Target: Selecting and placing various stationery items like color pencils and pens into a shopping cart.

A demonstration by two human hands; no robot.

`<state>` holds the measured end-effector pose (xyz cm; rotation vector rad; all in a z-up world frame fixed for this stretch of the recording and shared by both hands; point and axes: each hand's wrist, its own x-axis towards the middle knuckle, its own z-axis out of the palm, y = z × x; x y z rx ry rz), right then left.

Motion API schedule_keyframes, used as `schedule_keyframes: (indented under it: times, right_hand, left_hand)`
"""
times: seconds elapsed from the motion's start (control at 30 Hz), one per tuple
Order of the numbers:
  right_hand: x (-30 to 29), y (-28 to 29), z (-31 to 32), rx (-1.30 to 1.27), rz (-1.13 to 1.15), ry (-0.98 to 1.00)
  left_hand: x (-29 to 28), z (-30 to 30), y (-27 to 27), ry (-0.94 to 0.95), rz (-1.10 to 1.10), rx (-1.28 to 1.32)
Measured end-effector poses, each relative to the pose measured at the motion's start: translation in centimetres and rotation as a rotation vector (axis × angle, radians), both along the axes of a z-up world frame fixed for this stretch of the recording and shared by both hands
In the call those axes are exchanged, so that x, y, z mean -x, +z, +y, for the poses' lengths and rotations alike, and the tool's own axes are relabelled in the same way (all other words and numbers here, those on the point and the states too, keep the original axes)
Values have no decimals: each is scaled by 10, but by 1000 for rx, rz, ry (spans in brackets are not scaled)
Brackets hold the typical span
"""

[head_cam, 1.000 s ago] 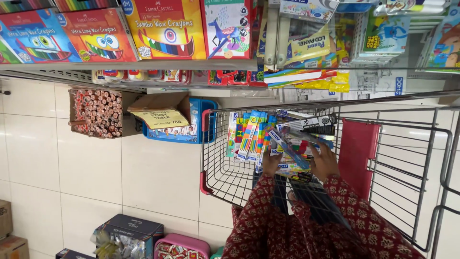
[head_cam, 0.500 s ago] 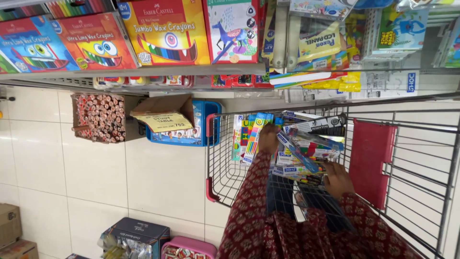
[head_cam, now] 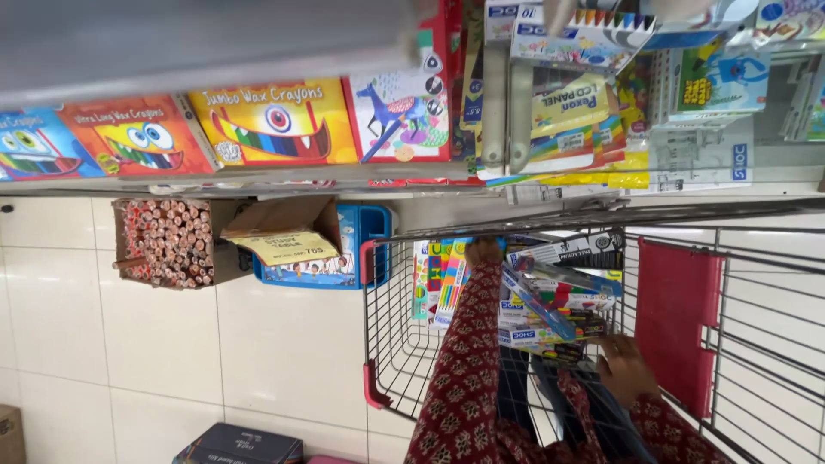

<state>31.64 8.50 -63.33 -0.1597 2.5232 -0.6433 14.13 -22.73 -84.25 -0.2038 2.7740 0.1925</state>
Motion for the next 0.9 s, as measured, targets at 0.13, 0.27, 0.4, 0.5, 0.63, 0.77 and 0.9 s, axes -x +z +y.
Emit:
schedule_keyframes:
  times: [0.13, 0.27, 0.4, 0.5, 0.63, 0.77, 0.9]
  right_hand:
    - [6, -13, -1, 31, 16, 23]
    - [12, -19, -6, 49, 21, 59]
    - [18, -16, -15, 59, 10, 48]
    - [22, -14, -16, 72, 15, 34]
    - [23, -8, -18, 75, -27, 15]
    - [33, -5, -24, 147, -45, -9]
    - [43, 22, -43, 186, 27, 10]
  left_hand:
    - [4, -8, 18, -19, -253, -12]
    - [7, -10, 12, -62, -233, 3]
    - [17, -13, 31, -130, -84, 4]
    - [18, -16, 67, -191, -85, -26]
    - [-22, -23, 15, -135, 227, 38]
    - [-45, -21, 140, 60, 493, -205]
    - [-83, -13, 202, 341, 578, -628]
